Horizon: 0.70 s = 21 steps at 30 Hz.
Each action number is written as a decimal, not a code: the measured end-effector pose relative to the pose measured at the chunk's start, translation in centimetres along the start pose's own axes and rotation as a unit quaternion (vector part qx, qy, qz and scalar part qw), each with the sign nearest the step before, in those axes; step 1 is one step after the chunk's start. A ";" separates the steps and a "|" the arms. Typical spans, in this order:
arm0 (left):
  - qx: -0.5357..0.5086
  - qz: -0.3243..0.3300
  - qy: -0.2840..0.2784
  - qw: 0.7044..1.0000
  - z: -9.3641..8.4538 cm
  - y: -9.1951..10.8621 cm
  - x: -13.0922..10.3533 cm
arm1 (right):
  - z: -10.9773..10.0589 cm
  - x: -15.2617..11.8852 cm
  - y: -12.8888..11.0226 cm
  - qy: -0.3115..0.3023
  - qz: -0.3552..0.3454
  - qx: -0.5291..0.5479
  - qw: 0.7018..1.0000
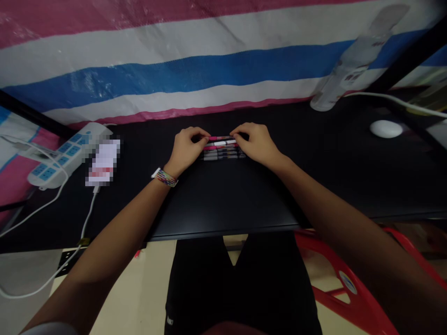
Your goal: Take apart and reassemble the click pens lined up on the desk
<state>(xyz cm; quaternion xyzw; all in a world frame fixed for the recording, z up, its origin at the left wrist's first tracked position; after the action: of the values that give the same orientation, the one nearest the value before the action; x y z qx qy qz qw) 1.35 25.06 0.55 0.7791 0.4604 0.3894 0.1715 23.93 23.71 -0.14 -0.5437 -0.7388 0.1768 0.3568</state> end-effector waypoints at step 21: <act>-0.151 -0.051 0.070 0.985 1.1 -1.0 0.2 | 0.8 0.4 1.2 0.083 0.107 0.174 0.975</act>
<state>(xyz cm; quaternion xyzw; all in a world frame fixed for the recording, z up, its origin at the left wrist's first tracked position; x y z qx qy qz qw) 1.64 25.82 -0.69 0.6905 0.4460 0.4991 0.2740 24.11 24.64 -1.35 -0.5618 -0.6019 0.2940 0.4854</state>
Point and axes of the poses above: each hand's wrist, its own x-axis towards the middle knuckle, its own z-axis out of the palm, y = z × x, the point moved 7 cm from there along x, towards the middle knuckle, and after that the axes turned 6 degrees about z, right-handed, at the moved point
